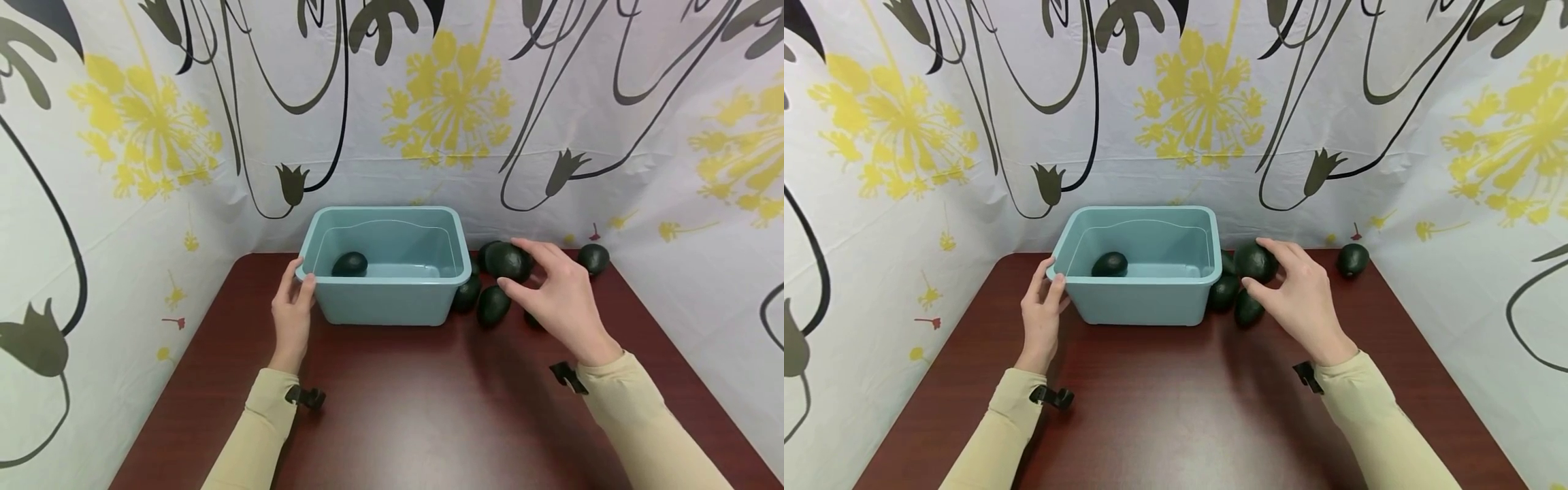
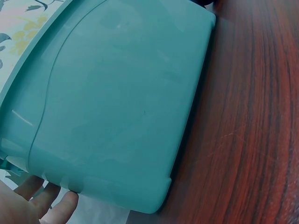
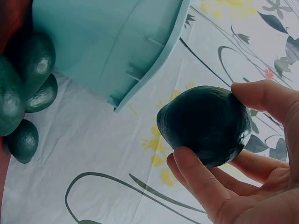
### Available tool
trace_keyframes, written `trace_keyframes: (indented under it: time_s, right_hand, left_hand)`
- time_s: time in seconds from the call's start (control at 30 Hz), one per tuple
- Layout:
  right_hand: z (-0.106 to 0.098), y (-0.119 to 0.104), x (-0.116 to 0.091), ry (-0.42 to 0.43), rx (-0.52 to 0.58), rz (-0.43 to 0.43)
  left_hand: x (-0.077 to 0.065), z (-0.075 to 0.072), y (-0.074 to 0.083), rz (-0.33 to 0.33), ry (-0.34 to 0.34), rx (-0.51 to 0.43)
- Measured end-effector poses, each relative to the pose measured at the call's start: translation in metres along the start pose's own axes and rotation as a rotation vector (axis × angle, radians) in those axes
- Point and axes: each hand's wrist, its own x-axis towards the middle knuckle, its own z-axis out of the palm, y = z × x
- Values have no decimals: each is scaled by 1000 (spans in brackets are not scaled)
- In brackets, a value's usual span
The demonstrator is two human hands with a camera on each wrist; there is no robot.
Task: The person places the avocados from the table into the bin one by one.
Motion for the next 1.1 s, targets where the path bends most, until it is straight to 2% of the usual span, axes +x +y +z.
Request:
trace_keyframes:
  time_s: [0.57,0.87,1.1]
  right_hand:
    - [6,-21,17,13,32,-50]
    - [12,-34,27,-6,108,-49]
    - [17,-44,35,-7,124,-59]
  left_hand:
    - [0,-2,-1,-5,-5,0]
    - [1,-2,-2,3,-6,-7]
    - [1,-2,-2,-7,-13,-6]
